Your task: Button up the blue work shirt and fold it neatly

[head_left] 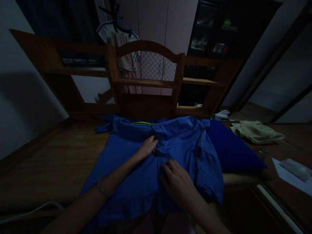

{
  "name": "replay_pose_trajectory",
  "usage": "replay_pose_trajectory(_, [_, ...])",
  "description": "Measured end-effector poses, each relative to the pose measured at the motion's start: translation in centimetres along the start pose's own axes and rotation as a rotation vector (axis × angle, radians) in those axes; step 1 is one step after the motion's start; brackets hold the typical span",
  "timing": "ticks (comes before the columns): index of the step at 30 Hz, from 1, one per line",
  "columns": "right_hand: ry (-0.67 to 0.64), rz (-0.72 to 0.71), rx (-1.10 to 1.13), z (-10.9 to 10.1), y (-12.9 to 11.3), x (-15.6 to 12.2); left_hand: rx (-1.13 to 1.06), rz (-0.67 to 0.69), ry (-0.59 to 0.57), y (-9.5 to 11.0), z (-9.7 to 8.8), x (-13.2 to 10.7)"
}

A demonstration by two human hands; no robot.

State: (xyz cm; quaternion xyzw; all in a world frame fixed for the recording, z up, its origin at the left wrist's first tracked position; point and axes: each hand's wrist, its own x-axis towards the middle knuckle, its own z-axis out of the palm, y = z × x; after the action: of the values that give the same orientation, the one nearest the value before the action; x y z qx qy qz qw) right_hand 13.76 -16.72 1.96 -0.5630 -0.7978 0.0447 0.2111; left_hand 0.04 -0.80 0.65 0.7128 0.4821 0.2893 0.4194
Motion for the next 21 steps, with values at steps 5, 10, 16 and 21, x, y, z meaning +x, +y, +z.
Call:
replay_pose_trajectory(5, [0.060,0.057,0.038,1.1,-0.5,-0.4,0.452,0.209,0.151,2.4,-2.4,-5.4])
replay_pose_trajectory(10, [0.073,0.126,0.212,1.6,-0.4,-0.8,0.400,0.150,0.213,2.2,-1.6,-11.3])
replay_pose_trajectory(16, [0.236,0.343,0.705,1.9,2.5,-1.0,0.156,0.029,0.132,0.8,0.2,-12.9])
replay_pose_trajectory(21, [0.285,0.382,0.904,1.6,5.7,-1.6,0.203,0.091,0.090,1.4,1.5,-11.8])
